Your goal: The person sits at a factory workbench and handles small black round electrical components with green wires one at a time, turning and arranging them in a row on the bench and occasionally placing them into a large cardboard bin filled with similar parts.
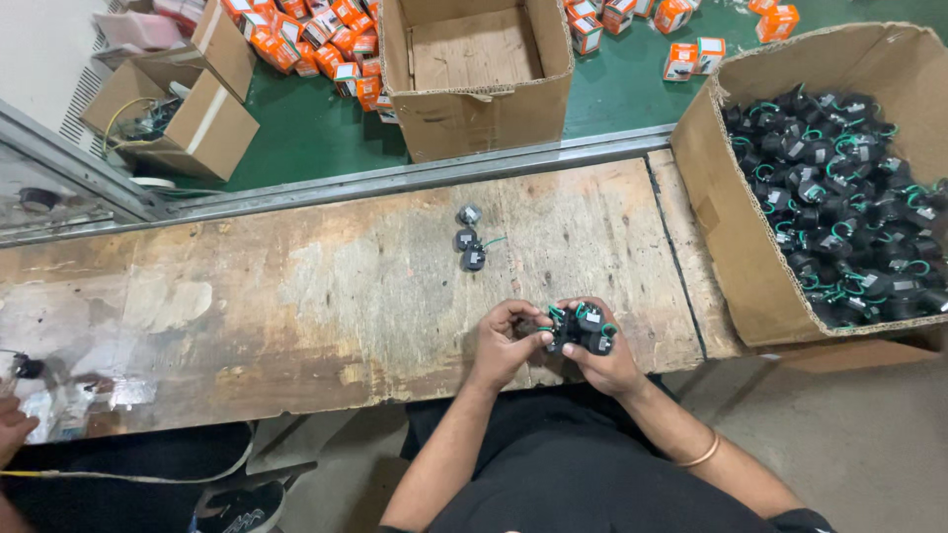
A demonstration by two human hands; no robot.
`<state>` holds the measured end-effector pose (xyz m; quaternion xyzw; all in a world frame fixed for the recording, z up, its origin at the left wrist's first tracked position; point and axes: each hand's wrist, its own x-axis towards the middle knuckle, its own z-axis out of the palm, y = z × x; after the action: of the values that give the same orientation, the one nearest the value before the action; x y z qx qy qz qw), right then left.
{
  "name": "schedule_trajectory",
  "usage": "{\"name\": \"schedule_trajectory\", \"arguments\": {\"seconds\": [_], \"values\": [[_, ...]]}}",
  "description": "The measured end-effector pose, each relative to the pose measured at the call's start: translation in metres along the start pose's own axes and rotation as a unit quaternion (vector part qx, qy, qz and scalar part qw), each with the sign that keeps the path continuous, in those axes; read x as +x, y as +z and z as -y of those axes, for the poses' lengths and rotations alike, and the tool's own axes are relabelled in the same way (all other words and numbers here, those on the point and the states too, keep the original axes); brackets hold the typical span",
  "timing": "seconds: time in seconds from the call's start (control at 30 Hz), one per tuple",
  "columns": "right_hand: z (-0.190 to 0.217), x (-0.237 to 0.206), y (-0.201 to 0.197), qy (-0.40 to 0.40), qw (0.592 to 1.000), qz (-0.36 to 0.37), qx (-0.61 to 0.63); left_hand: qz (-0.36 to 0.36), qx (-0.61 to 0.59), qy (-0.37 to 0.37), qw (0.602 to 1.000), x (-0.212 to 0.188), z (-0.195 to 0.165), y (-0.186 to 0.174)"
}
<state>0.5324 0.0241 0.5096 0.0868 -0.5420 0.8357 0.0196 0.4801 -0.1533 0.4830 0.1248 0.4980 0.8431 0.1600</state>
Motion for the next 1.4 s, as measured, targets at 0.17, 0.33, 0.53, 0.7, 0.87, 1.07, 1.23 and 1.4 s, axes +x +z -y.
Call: {"name": "schedule_trajectory", "arguments": {"seconds": [0.17, 0.33, 0.53, 0.7, 0.87, 1.07, 1.23, 1.4], "values": [[-0.004, -0.003, 0.002, 0.014, 0.993, -0.04, 0.115, -0.007, 0.247, 0.202, 0.948, -0.005, -0.014, 0.005], [0.012, -0.01, 0.005, 0.184, 0.964, -0.16, 0.105, -0.066, 0.238, 0.205, 0.947, -0.004, -0.034, 0.001], [0.087, -0.025, -0.012, 0.096, 0.993, -0.047, -0.048, -0.108, 0.262, 0.215, 0.935, -0.006, -0.028, -0.012], [0.166, -0.008, -0.083, -0.07, 0.988, -0.056, -0.125, -0.13, 0.259, 0.241, 0.926, -0.009, -0.018, -0.024], [0.213, 0.083, -0.179, -0.039, 0.998, -0.048, -0.008, -0.154, 0.263, 0.221, 0.926, -0.013, -0.018, -0.029], [0.198, 0.144, -0.206, 0.08, 0.991, -0.094, -0.051, -0.169, 0.256, 0.228, 0.924, -0.008, -0.019, -0.028], [0.181, 0.149, -0.203, -0.016, 0.943, -0.106, -0.314, -0.195, 0.254, 0.251, 0.913, -0.006, -0.015, -0.034], [0.187, 0.123, -0.147, -0.074, 0.895, -0.053, -0.437, -0.267, 0.268, 0.262, 0.888, -0.007, -0.006, -0.043]]}}
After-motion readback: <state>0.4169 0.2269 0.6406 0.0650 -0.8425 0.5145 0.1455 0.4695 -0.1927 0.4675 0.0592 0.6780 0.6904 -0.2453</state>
